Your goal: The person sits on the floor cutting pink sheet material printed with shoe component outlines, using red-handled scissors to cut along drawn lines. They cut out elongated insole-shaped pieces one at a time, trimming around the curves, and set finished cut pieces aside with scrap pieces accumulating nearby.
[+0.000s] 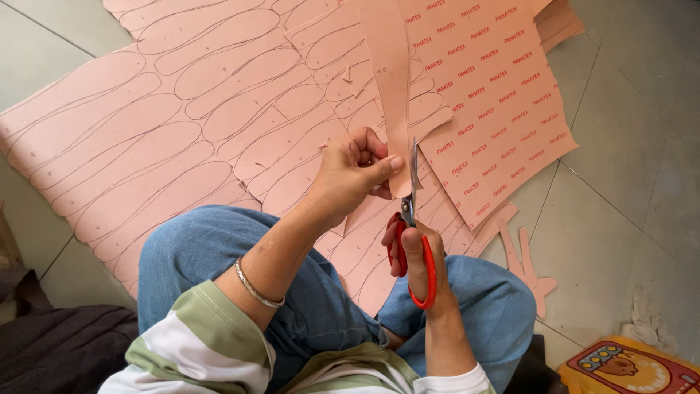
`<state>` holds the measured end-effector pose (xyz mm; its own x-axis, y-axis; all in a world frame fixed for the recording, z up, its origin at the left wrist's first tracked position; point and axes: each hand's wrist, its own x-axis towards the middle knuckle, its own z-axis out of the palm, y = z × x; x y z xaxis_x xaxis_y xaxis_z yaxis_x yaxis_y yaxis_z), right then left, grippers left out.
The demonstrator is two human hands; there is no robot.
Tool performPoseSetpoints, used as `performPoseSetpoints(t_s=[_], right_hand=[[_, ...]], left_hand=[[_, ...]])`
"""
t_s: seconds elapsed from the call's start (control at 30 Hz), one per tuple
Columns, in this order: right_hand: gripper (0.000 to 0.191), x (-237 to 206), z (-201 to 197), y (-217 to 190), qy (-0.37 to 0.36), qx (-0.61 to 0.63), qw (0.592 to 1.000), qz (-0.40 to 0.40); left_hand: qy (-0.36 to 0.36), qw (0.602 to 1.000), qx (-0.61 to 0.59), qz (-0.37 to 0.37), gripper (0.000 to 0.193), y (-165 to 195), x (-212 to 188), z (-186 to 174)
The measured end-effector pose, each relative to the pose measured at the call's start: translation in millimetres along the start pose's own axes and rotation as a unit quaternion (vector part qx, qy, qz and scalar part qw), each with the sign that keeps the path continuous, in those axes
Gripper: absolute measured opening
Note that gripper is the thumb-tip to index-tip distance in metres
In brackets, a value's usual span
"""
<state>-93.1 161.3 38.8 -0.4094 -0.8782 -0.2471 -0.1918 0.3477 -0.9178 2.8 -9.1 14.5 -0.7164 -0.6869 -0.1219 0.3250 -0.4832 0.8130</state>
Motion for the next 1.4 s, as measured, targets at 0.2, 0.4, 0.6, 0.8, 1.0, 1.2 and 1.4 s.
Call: performPoseSetpoints(t_s=[0.2,0.4,0.6,0.8,1.0,1.2,1.4], right_hand=[[0.088,-1.4,-2.5,7.5,0.012,-0.008,1.0,0.007],[0.086,-2.1,-7.2,7.9,0.003,-0.015,1.0,0.016],[0.088,-2.4,-9.2,-2.0,-0.032,-0.008,0.999,-0.015],[0.09,-2.1,-11.8,-3.0,-0.032,0.0,0.999,0.01],[0.087,-5.5,-13.2,12.6,-0.022,0.017,0.999,0.017],[0.086,-6.5,-14.6,15.7,-0.017,-0.005,1.0,0.017],[0.089,-9.9,-13.0,5.3,-0.04,0.009,0.999,0.02]], left_hand=[[-0.009,1.0,-0.019,-0.015,0.02,-1.7,-0.8,0.5],[0.015,0.999,-0.026,-0.028,0.017,4.4,-0.2,-3.9],[0.011,0.998,-0.047,0.027,0.015,-0.2,5.2,-8.8],[-0.01,0.998,-0.048,0.027,0.014,-5.9,4.2,-10.8],[-0.018,0.998,-0.049,0.032,0.012,-3.2,1.8,-8.9],[0.003,0.999,-0.049,0.018,0.012,2.9,-0.7,-7.7],[0.006,0.998,-0.034,0.048,0.015,2.0,1.1,-9.7]])
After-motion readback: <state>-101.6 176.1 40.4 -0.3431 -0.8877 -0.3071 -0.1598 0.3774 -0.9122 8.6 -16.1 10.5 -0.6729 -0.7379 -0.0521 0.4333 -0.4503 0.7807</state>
